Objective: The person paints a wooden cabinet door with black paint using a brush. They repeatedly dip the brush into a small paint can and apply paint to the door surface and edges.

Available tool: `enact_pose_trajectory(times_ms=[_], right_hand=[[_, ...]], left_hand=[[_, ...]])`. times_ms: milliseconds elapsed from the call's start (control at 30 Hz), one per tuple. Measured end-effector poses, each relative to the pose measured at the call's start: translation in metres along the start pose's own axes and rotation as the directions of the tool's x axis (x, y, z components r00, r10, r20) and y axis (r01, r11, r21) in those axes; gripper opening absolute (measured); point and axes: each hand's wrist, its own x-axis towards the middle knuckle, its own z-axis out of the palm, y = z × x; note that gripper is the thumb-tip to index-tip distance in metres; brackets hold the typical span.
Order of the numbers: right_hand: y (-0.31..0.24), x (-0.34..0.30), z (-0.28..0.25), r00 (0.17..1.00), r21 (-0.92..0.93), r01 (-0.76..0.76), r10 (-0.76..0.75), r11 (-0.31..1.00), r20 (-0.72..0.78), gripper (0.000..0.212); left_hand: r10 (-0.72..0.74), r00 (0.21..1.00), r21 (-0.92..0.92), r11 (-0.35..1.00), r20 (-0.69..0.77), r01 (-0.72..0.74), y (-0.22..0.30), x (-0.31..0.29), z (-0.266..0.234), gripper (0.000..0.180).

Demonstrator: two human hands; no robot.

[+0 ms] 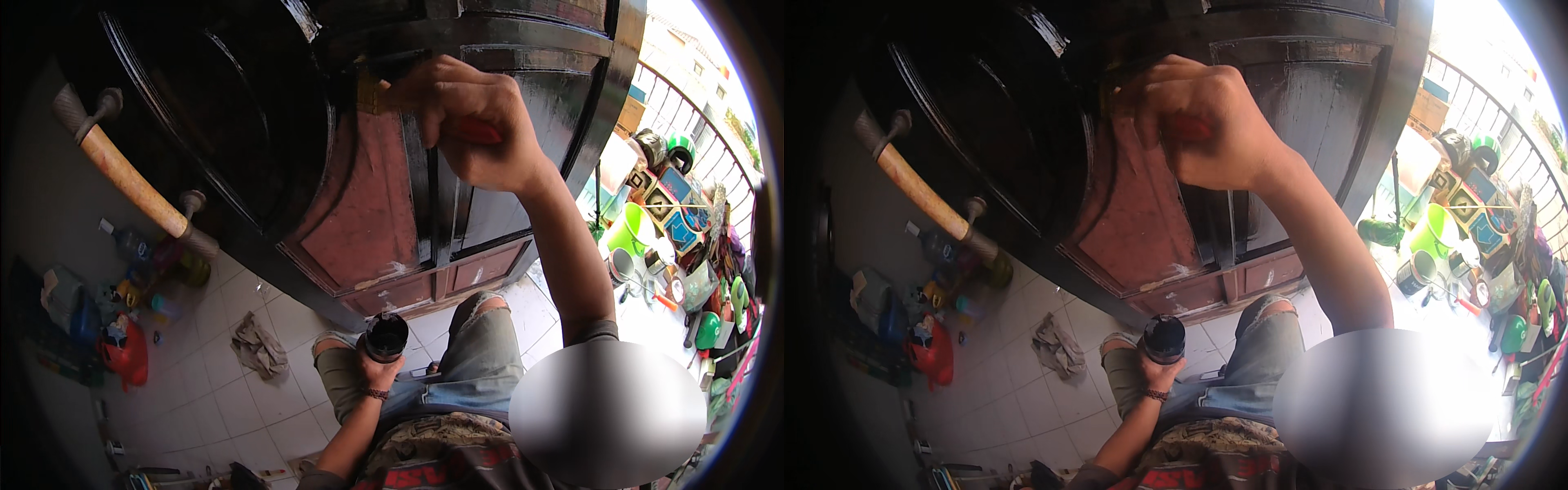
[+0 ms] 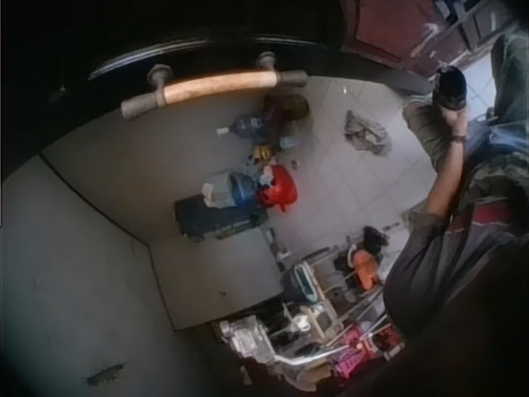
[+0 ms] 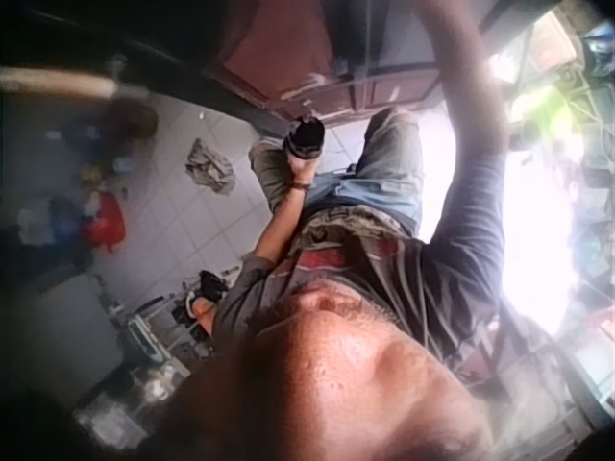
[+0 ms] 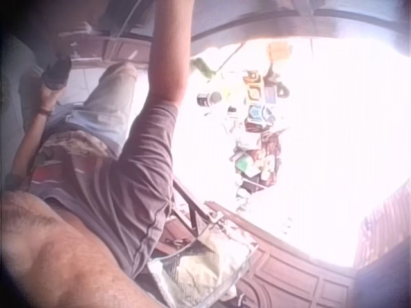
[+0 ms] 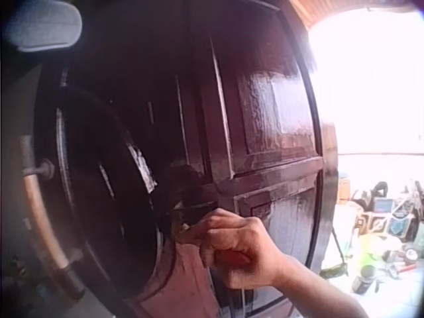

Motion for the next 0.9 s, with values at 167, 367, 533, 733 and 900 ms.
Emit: enact_pose_trajectory(times_ms=[167, 367, 533, 733, 900], right_hand=[[-0.018, -0.014, 0.018, 0.998, -0.082, 0.032, -0.037, 0.996, -0.058, 0.02], [-0.029, -0.027, 0.056, 0.995, -0.231, 0.004, -0.026, 0.973, -0.091, 0.021], [-0.044, -0.048, 0.082, 0.991, -0.111, -0.062, 0.075, 0.992, 0.114, 0.024], [-0.049, -0.017, 0.054, 0.992, -0.314, -0.015, -0.025, 0.949, -0.123, 0.027], [-0.037, -0.058, 0.115, 0.999, -0.316, -0.011, 0.026, 0.949, 0.043, 0.023]], left_hand=[[0.037, 0.999, -0.02, 0.999, -0.019, -0.037, -0.005, 0.0, 0.001, 0.1], [0.071, 0.997, -0.094, 0.993, -0.021, -0.073, -0.01, 0.002, 0.003, 0.098], [0.1, 0.994, -0.073, 0.992, -0.037, -0.103, -0.002, 0.001, 0.001, 0.098], [0.095, 0.993, -0.103, 0.989, -0.068, -0.101, -0.001, 0.001, -0.001, 0.094], [0.08, 0.995, -0.105, 0.991, -0.06, -0.086, 0.008, 0.001, 0.001, 0.093]])
